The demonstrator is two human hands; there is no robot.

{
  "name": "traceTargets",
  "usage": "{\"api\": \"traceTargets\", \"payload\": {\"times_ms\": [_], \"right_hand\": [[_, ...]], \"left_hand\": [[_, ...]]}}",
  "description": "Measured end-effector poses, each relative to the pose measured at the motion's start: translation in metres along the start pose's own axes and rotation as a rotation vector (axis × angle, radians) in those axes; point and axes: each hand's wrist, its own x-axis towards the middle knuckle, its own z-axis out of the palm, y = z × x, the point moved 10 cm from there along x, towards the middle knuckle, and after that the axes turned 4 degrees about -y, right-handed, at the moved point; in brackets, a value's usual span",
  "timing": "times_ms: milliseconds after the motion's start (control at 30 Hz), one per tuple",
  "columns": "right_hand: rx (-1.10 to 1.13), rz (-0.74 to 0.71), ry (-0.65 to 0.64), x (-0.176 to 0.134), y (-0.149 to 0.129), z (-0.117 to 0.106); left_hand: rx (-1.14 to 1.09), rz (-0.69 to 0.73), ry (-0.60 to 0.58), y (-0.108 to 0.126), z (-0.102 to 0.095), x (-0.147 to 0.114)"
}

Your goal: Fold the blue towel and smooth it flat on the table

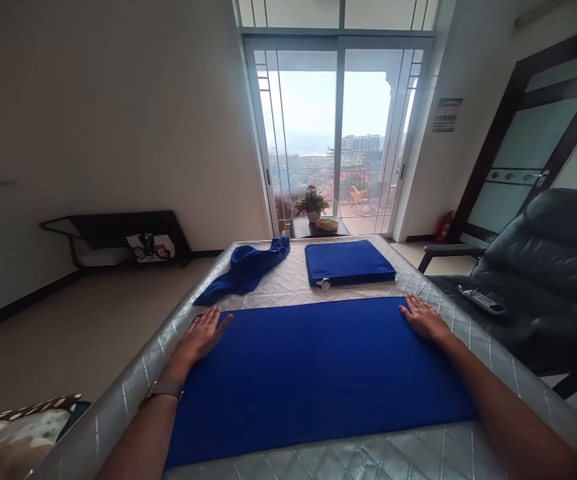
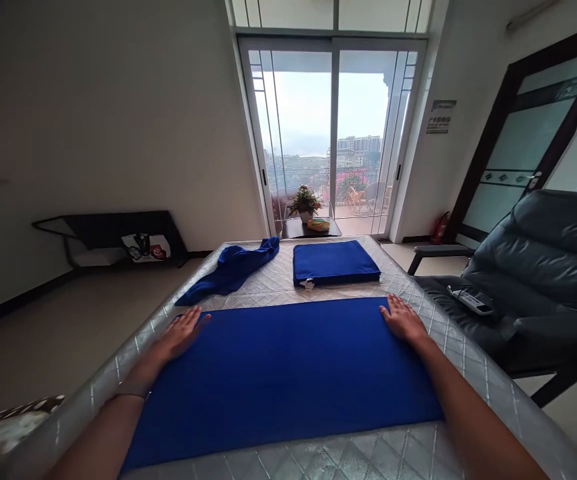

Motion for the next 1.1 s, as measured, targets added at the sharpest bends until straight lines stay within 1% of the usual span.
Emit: {"api": "traceTargets", "payload": {"times_ms": [100,200,400,500,567,633,700,733,767,800,833,900,967,1000,1033,1067,1100], "right_hand": [[-0.012,-0.012,0.012,0.002,0.0,0.002],[-0.022,-0.021,0.017,0.003,-0.001,0.004],[-0.016,-0.021,0.016,0.001,-0.001,0.001],[-0.006,-0.015,0.007,-0.001,-0.003,-0.001],[-0.002,-0.008,0.003,-0.002,-0.003,-0.002],[0.0,-0.002,-0.002,-0.002,-0.004,-0.002],[0.008,0.0,-0.003,-0.002,-0.004,-0.002],[0.016,0.001,-0.002,-0.003,-0.004,-0.002],[0.023,0.003,-0.002,-0.003,-0.004,-0.002],[0.031,0.005,-0.001,-0.003,-0.004,-0.002],[0.038,0.008,0.001,-0.003,-0.004,-0.002],[0.048,0.008,0.001,-0.003,-0.004,-0.002],[0.057,0.005,0.003,-0.004,-0.005,-0.003],[0.062,0.003,0.005,-0.005,-0.005,-0.003],[0.066,0.0,0.009,-0.005,-0.005,-0.003],[0.068,-0.003,0.014,-0.006,-0.005,-0.004],[0.069,-0.006,0.02,-0.006,-0.005,-0.004]], "left_hand": [[0.003,-0.065,0.002,-0.022,0.0,0.001],[0.008,-0.099,-0.007,-0.031,-0.001,0.001],[-0.03,-0.105,0.002,-0.029,-0.005,-0.001],[-0.035,-0.144,0.03,-0.033,-0.01,-0.007],[-0.031,-0.164,0.079,-0.035,-0.019,-0.012],[-0.015,-0.145,0.165,-0.027,-0.033,-0.017],[-0.011,-0.09,0.25,-0.004,-0.049,-0.024],[-0.016,-0.043,0.273,0.014,-0.054,-0.027],[-0.022,0.022,0.28,0.039,-0.056,-0.03],[-0.029,0.101,0.271,0.067,-0.056,-0.033],[-0.026,0.2,0.253,0.101,-0.053,-0.037],[-0.011,0.371,0.216,0.17,-0.041,-0.047],[-0.012,0.486,0.173,0.229,-0.024,-0.055],[-0.016,0.51,0.136,0.251,-0.014,-0.057],[-0.02,0.517,0.091,0.268,-0.004,-0.057],[-0.023,0.511,0.044,0.278,0.006,-0.056],[-0.027,0.494,0.0,0.283,0.014,-0.054]]}}
